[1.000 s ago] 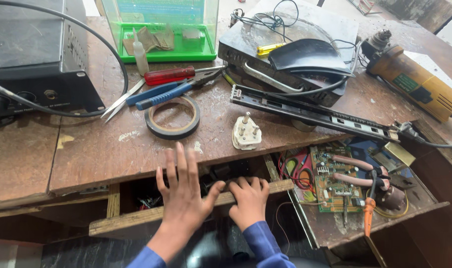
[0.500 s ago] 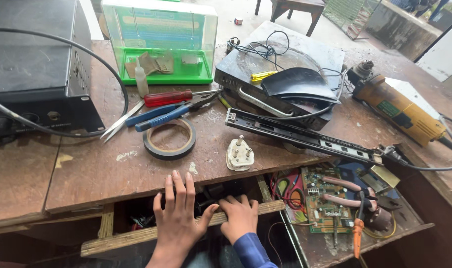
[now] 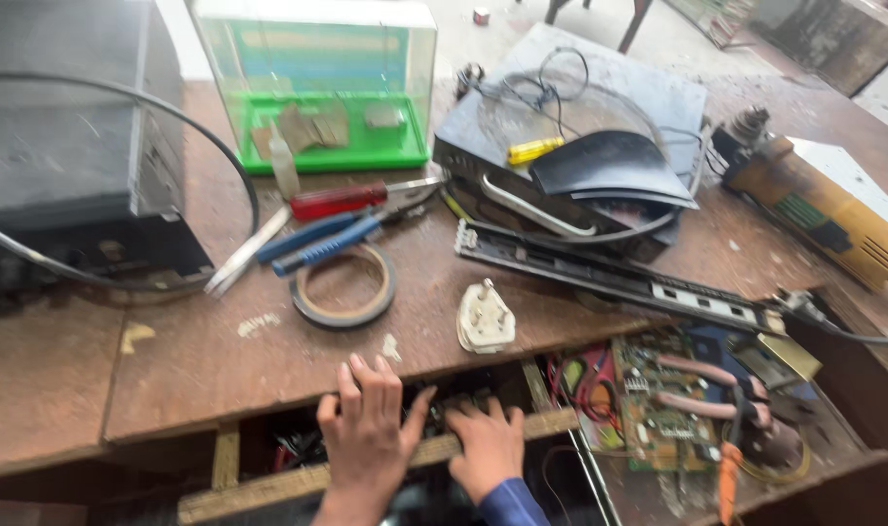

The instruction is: The person retrieves a white electrical plug from a drawer, then uses a red-handled screwdriver and a yellow-handled screwdriver to loosen and tighten screws on the plug. They open the plug casing, inspect the internal wiring, and manipulate the wires with their hands.

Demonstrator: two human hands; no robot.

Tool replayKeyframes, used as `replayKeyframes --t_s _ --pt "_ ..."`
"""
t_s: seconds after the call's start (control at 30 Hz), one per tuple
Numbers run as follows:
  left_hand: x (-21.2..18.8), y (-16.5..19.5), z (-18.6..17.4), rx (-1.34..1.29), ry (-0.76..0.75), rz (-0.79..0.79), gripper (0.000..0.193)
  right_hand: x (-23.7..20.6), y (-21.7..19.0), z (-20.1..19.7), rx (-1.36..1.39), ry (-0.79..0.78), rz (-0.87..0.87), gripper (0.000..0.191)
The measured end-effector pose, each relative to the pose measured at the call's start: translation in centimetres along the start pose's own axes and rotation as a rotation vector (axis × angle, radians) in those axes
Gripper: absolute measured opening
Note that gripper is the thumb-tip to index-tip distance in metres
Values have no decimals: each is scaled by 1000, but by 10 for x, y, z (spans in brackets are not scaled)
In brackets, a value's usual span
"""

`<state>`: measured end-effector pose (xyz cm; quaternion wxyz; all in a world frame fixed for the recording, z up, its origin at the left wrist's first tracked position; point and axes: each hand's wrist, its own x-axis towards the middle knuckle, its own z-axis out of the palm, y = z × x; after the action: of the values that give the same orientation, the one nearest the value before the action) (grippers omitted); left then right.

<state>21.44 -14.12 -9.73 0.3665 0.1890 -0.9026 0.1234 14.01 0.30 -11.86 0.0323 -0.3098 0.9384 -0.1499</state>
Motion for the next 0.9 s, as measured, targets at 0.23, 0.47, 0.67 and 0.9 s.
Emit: replayKeyframes --t_s 0.23,0.47,0.67,0.9 --pt "10 7 -7 97 -35 43 54 -11 6 9 53 46 -42 37" --pt "67 0 -26 -530 -133 -83 31 -9 15 17 88 111 -92 38" --pt "155 -22 2 -442 73 -136 20 -16 37 23 171 124 -227 45" --pt "240 -91 91 -284 -364 -261 53 1 57 11 1053 285 102 46"
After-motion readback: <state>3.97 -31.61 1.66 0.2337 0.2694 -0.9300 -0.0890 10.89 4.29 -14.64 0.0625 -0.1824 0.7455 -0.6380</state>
